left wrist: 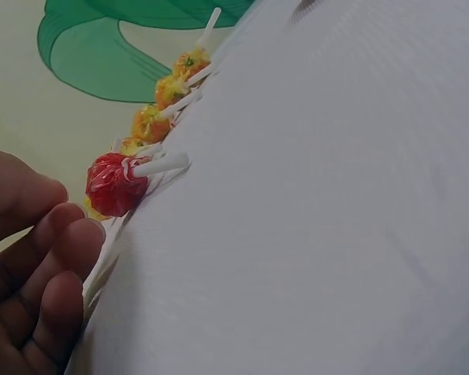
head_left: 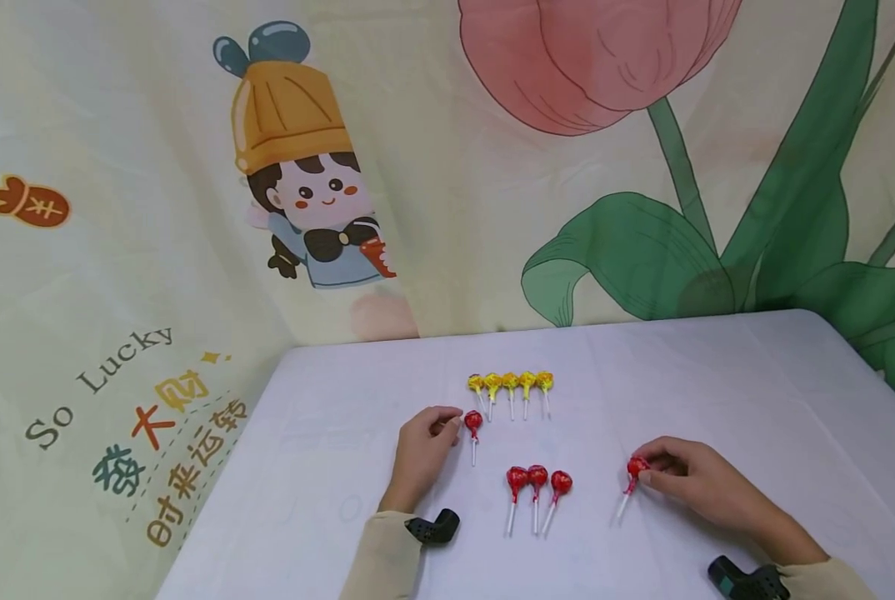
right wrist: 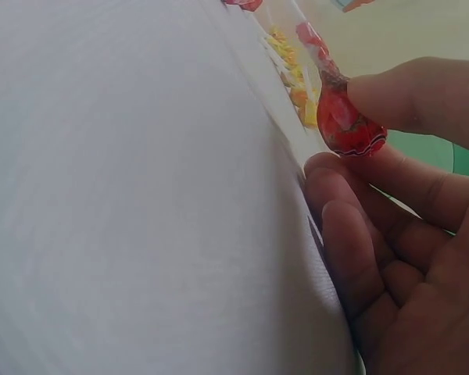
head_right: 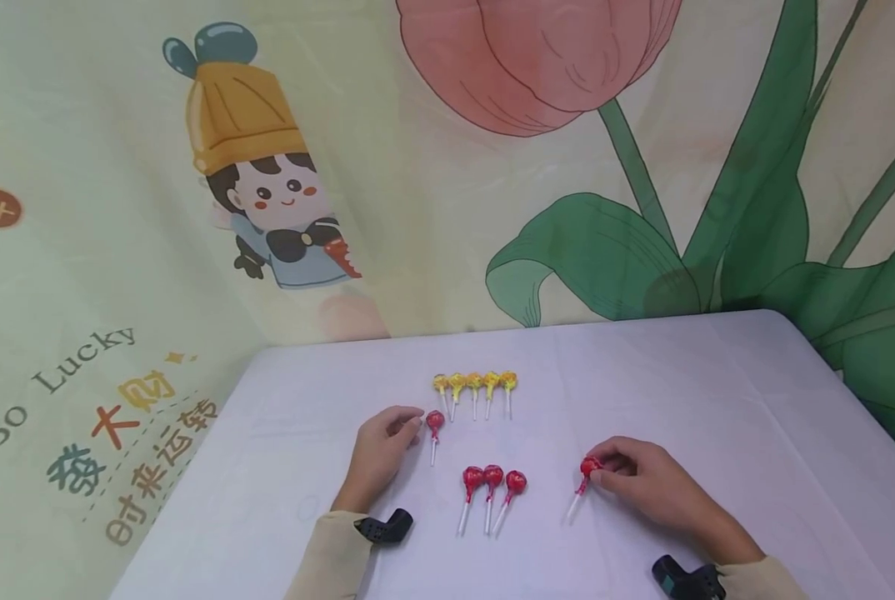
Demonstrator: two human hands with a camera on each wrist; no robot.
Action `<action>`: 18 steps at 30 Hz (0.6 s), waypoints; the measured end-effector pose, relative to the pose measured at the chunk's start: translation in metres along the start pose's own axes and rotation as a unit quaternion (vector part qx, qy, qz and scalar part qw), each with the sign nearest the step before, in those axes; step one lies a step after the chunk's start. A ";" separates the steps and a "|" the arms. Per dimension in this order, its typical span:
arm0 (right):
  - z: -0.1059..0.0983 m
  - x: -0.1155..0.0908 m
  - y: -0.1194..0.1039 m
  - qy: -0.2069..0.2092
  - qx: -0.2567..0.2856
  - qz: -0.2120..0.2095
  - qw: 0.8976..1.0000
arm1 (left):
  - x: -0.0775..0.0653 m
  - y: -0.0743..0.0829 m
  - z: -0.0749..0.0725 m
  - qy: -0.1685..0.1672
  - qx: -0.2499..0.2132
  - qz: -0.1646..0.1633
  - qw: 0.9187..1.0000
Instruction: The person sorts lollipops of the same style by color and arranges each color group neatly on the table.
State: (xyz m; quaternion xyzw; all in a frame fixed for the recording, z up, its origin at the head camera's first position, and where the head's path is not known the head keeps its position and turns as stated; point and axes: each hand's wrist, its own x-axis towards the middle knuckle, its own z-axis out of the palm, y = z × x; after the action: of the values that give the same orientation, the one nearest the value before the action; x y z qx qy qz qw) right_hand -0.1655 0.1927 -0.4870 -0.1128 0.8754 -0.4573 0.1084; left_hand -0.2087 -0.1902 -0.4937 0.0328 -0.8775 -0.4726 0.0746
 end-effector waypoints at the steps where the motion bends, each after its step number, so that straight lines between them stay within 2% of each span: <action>1: 0.000 0.000 -0.001 0.000 0.003 -0.001 1.000 | -0.001 0.000 0.000 0.000 -0.002 -0.001 1.000; 18: 0.001 -0.002 -0.006 0.003 0.009 0.014 1.000 | -0.030 0.006 -0.003 -0.021 -0.029 -0.036 0.999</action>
State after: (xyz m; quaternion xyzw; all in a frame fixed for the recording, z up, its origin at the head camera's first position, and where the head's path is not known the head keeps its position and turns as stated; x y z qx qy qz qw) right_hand -0.1631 0.1894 -0.4826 -0.0981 0.8733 -0.4635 0.1134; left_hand -0.1785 -0.1859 -0.4903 0.0523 -0.8633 -0.5005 0.0400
